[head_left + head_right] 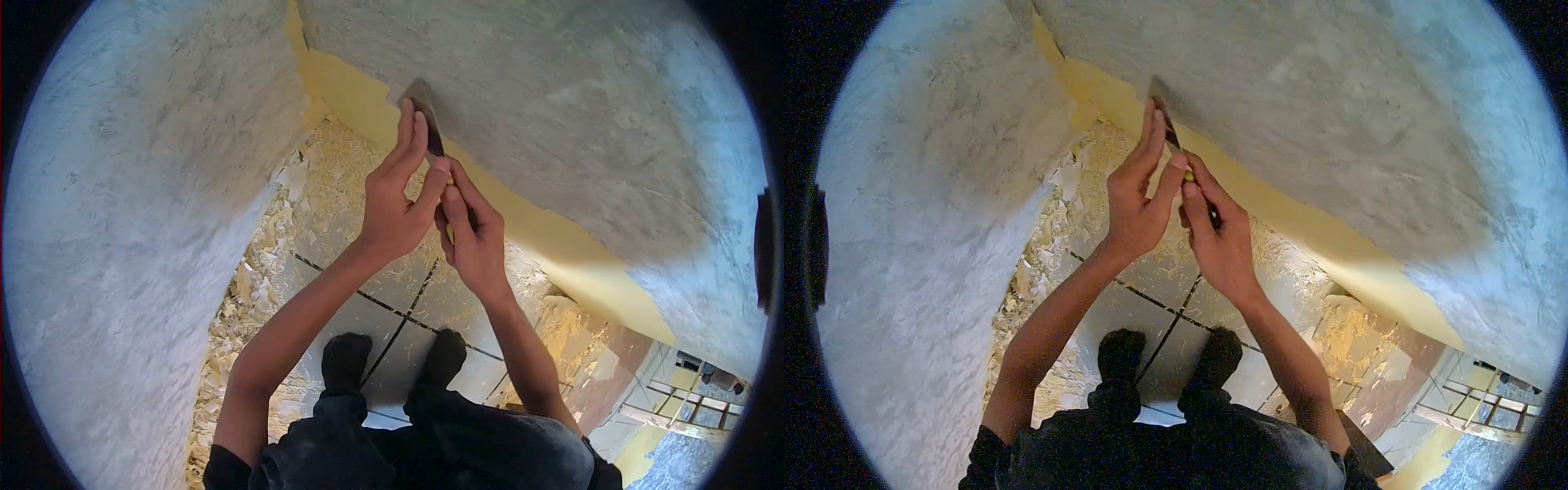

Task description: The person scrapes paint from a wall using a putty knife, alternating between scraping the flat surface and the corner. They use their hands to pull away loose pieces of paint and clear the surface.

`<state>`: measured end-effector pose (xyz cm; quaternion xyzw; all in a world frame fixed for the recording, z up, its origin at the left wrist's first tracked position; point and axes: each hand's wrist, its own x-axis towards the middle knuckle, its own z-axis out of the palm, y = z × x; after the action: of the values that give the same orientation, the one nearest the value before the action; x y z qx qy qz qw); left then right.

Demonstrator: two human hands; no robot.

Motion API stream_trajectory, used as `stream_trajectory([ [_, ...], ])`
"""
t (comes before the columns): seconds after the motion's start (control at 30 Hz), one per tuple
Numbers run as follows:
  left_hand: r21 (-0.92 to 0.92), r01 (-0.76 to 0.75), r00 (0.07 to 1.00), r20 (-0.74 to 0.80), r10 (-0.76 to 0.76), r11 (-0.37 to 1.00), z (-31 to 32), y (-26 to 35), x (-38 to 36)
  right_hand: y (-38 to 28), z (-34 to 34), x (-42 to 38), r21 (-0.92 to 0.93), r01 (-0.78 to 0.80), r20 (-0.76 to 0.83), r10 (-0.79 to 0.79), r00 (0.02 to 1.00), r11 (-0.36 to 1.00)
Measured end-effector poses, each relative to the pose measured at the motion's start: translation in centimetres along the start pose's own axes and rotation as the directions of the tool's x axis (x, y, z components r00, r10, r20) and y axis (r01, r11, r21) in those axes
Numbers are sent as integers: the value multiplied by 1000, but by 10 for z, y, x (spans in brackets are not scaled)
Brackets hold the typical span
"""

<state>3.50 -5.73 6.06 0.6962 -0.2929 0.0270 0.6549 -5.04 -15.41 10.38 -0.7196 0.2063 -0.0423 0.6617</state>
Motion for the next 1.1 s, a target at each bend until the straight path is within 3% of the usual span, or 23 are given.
stream_trajectory([
  [0.1, 20, -21, 998, -67, 22, 1000, 4, -2, 2, 5, 1, 1, -40, -61, -28, 60, 998, 997],
  [0.2, -84, 64, 992, -107, -72, 994, 9, -1, 3, 12, 8, 6, -82, 56, -67, -62, 996, 995],
  [0.3, -123, 14, 996, -85, -24, 992, 7, 7, 1, -4, 7, -2, -52, 77, -102, -82, 991, 996],
  [0.43, -33, 110, 975, -190, -115, 993, 7, 0, 11, -8, 8, 13, -162, -13, -68, 2, 998, 987],
  [0.47, -169, 164, 955, -221, -200, 972, 5, 3, 10, -11, 13, 17, -193, -22, -37, 15, 999, 981],
  [0.5, -305, 209, 930, -233, -285, 929, 3, 7, 11, -12, 20, 10, -197, 103, -44, -114, 993, 975],
  [0.53, -306, 203, 932, -231, -279, 930, 3, 7, 11, -12, 20, 3, -197, 108, -48, -120, 992, 974],
  [0.6, -105, 8, 986, -165, -25, 994, 3, 4, 11, -11, 18, -4, -35, 41, -114, -45, 993, 999],
  [0.73, -115, 63, 984, -162, -81, 991, 6, 2, 6, -5, 18, 2, -102, 29, -117, -41, 992, 994],
  [0.8, -164, 39, 968, -239, -78, 986, 9, 8, 3, 0, 16, -1, -372, 165, -94, -214, 972, 913],
  [0.83, -163, 28, 969, -239, -67, 986, 9, 9, 8, -3, 14, 0, -372, 174, -97, -225, 970, 912],
  [0.9, 4, 13, 989, -146, -12, 1000, 9, 10, 9, -11, 9, -2, -196, 5, -135, -33, 990, 981],
  [0.93, 1, 18, 990, -141, -18, 1000, 10, 6, 10, -7, 12, 3, -196, -2, -140, -26, 990, 981],
  [1.0, -60, 41, 958, -281, -57, 997, 7, -2, 17, 3, 24, 18, -233, 152, -97, -178, 979, 961],
  [1.07, -113, 36, 967, -248, -63, 993, 1, 8, 10, -1, 28, 8, -260, 156, -74, -181, 981, 953],
  [1.1, -168, 43, 975, -209, -78, 985, -2, 12, 8, -2, 27, -4, -175, 116, -117, -138, 983, 978],
])
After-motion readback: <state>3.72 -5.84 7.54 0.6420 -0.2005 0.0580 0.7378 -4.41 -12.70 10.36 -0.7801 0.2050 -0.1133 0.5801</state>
